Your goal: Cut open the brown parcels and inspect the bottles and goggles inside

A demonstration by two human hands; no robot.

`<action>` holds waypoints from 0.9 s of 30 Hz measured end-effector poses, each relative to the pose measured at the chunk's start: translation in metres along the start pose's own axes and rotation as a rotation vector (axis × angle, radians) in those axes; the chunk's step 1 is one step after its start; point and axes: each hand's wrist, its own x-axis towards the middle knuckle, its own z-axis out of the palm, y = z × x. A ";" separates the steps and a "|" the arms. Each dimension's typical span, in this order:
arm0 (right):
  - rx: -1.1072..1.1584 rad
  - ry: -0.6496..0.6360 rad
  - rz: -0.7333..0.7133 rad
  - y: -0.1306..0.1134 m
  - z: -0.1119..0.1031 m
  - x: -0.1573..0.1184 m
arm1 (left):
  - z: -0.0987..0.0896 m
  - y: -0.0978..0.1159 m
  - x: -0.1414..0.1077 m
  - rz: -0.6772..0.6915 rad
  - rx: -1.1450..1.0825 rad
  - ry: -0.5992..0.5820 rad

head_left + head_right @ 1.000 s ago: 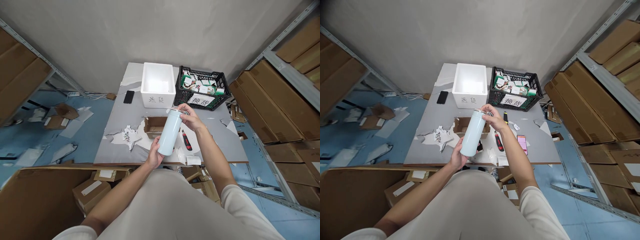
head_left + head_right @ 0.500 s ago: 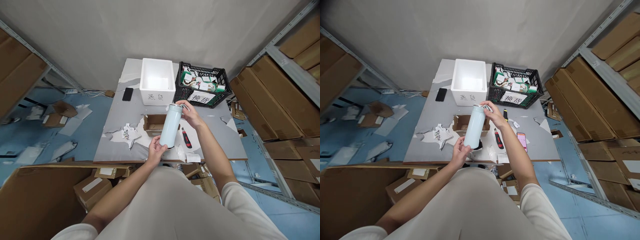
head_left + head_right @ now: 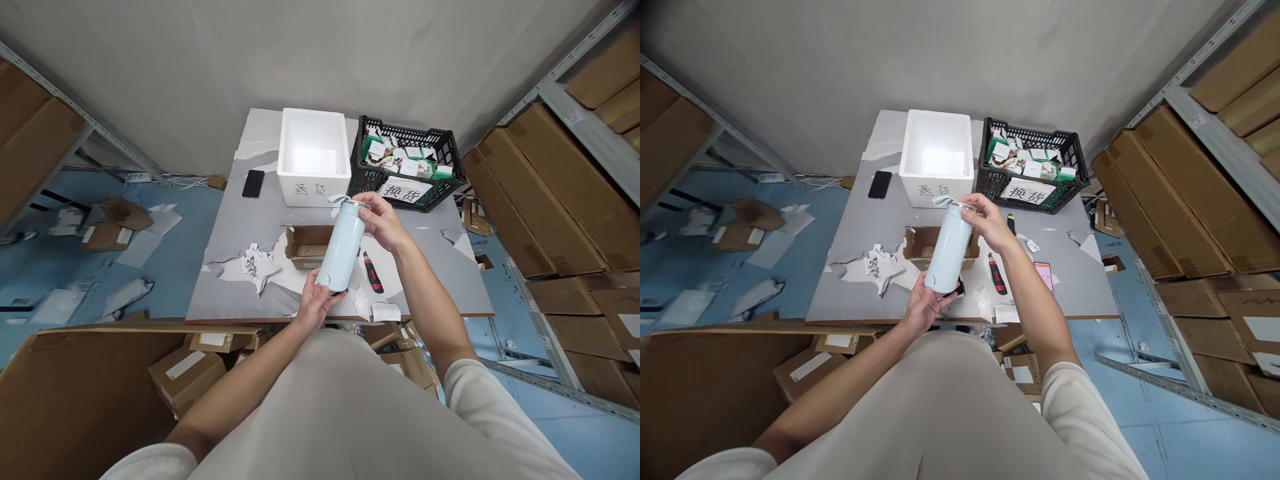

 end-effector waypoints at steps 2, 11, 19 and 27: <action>0.004 -0.031 -0.006 -0.002 -0.002 -0.001 | -0.001 0.000 0.001 -0.009 0.009 -0.003; -0.006 -0.092 0.034 0.001 0.000 -0.002 | -0.001 -0.005 0.002 -0.164 -0.010 -0.067; -0.112 0.170 -0.202 0.012 -0.014 -0.012 | -0.060 0.005 0.011 0.327 0.687 0.082; -0.307 0.383 -0.438 0.075 -0.025 -0.077 | -0.079 -0.023 0.040 0.195 1.287 -0.069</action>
